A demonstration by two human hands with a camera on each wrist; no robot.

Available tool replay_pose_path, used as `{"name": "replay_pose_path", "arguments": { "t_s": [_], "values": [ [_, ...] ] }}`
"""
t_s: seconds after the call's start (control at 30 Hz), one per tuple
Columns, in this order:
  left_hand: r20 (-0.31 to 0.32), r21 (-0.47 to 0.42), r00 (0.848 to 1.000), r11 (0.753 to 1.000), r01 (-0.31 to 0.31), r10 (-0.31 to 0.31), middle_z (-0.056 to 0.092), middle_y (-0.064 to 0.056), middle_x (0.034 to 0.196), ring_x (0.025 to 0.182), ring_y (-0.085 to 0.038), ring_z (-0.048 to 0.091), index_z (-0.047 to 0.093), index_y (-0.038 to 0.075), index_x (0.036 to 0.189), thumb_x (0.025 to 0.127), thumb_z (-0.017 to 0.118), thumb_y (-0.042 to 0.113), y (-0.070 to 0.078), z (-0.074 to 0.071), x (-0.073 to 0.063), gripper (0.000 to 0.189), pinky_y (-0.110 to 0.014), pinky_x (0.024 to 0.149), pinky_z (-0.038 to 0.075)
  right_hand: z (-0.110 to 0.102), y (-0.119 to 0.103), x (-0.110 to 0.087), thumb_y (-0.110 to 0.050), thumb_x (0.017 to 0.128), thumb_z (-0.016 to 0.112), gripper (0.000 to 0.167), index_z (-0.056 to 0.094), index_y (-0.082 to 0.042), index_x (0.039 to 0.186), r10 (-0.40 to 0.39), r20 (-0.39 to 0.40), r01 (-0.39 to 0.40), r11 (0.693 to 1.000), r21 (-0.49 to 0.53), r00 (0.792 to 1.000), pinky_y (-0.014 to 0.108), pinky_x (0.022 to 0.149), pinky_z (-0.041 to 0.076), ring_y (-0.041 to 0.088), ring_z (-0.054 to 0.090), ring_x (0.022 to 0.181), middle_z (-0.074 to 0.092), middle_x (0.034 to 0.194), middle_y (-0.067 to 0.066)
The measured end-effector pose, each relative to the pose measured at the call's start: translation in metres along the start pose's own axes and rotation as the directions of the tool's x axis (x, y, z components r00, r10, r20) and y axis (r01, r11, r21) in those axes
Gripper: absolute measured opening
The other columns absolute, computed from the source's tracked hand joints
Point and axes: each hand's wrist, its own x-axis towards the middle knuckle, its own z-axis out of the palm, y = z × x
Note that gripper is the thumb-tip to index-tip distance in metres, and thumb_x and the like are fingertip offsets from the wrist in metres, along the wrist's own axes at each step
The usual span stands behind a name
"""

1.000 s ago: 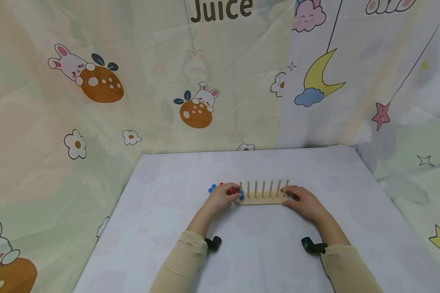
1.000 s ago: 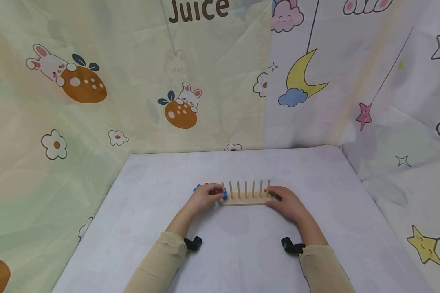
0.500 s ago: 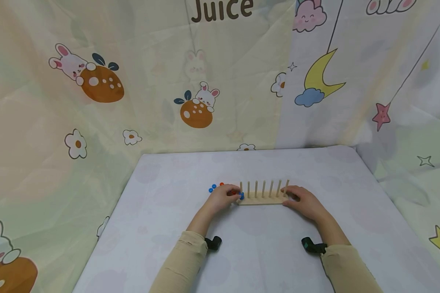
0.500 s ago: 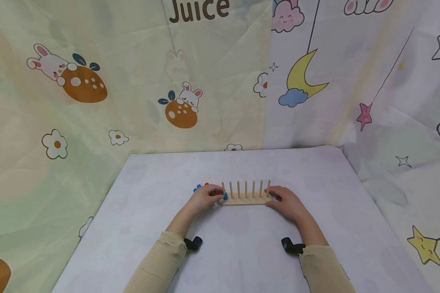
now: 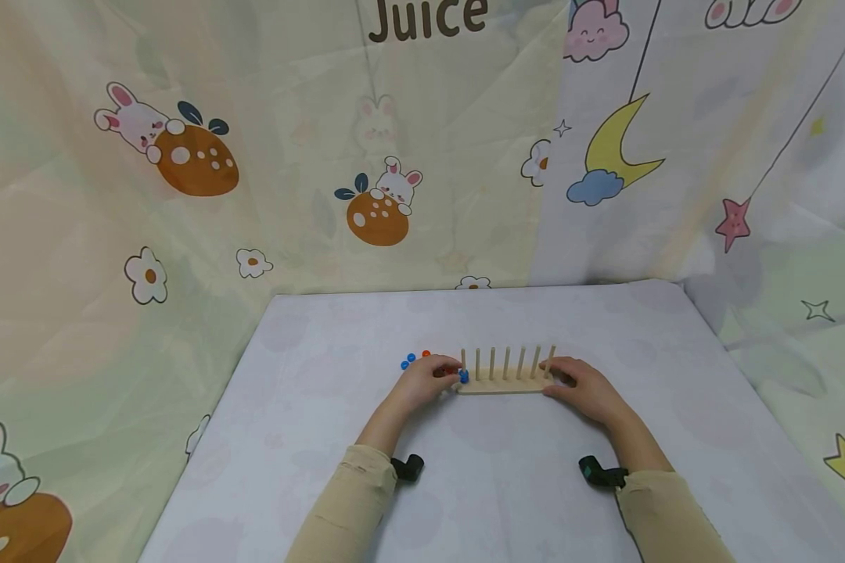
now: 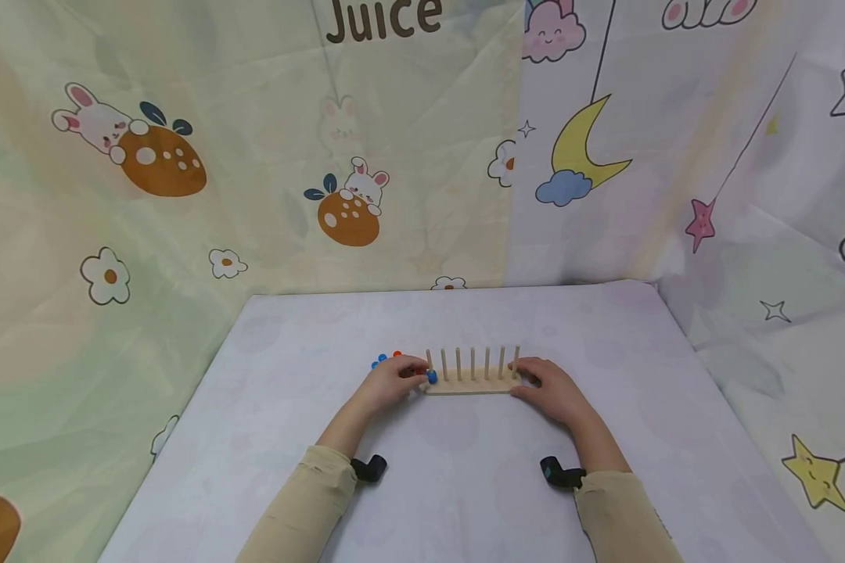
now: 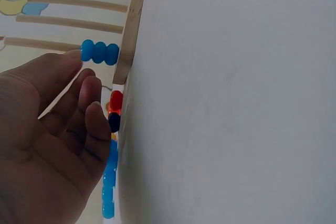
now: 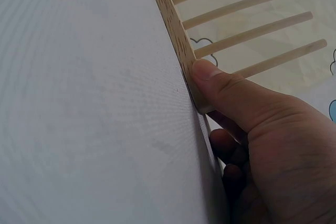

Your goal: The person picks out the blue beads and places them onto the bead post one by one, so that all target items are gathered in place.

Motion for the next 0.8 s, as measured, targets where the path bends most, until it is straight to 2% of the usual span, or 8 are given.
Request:
{"name": "replay_pose_path", "arguments": {
  "t_s": [0.13, 0.27, 0.47, 0.67, 0.8],
  "values": [
    [-0.03, 0.019, 0.999, 1.0, -0.016, 0.017, 0.07, 0.007, 0.108, 0.098, -0.01, 0.063, 0.071, 0.024, 0.117, 0.093, 0.069, 0.033, -0.005, -0.004, -0.001, 0.026, -0.028, 0.084, 0.052, 0.0, 0.0, 0.0, -0.038, 0.088, 0.074, 0.045, 0.064, -0.019, 0.127, 0.002, -0.003, -0.002, 1.0, -0.003, 1.0, 0.053, 0.099, 0.046, 0.032, 0.058, 0.118, 0.061, 0.135, 0.011],
    [-0.061, 0.031, 0.998, 1.0, 0.0, 0.002, 0.069, 0.007, 0.107, 0.094, -0.011, 0.062, 0.071, 0.024, 0.116, 0.093, 0.069, 0.031, -0.011, -0.011, -0.004, 0.024, -0.027, 0.077, 0.052, 0.001, -0.001, 0.0, -0.038, 0.088, 0.074, 0.045, 0.064, -0.019, 0.127, 0.009, -0.003, -0.009, 1.0, -0.002, 1.0, 0.053, 0.099, 0.046, 0.031, 0.058, 0.118, 0.06, 0.135, 0.01],
    [-0.107, 0.016, 0.992, 0.998, 0.062, -0.06, 0.067, 0.003, 0.116, 0.097, -0.013, 0.061, 0.07, 0.024, 0.118, 0.093, 0.069, 0.028, -0.021, -0.024, -0.009, 0.025, -0.027, 0.076, 0.052, -0.001, -0.003, 0.0, -0.036, 0.088, 0.074, 0.044, 0.064, -0.018, 0.127, 0.006, 0.006, -0.006, 1.0, 0.006, 1.0, 0.054, 0.1, 0.045, 0.033, 0.058, 0.12, 0.06, 0.136, 0.011],
    [-0.156, -0.034, 0.977, 0.989, 0.143, -0.147, 0.065, 0.001, 0.12, 0.1, -0.018, 0.06, 0.069, 0.024, 0.119, 0.093, 0.069, 0.028, -0.031, -0.035, -0.011, 0.026, -0.031, 0.075, 0.054, -0.001, -0.003, 0.0, -0.035, 0.089, 0.073, 0.044, 0.063, -0.018, 0.128, 0.002, 0.022, -0.002, 1.0, 0.006, 1.0, 0.053, 0.101, 0.045, 0.032, 0.057, 0.121, 0.059, 0.137, 0.009],
    [-0.172, -0.035, 0.968, 0.984, 0.177, -0.181, 0.064, 0.001, 0.122, 0.104, -0.019, 0.06, 0.069, 0.024, 0.118, 0.093, 0.069, 0.031, -0.036, -0.041, -0.011, 0.026, -0.032, 0.079, 0.054, -0.001, -0.003, 0.0, -0.036, 0.089, 0.074, 0.044, 0.064, -0.019, 0.128, 0.007, 0.019, -0.008, 1.0, 0.009, 1.0, 0.053, 0.101, 0.045, 0.032, 0.057, 0.121, 0.06, 0.136, 0.009]
  ]
}}
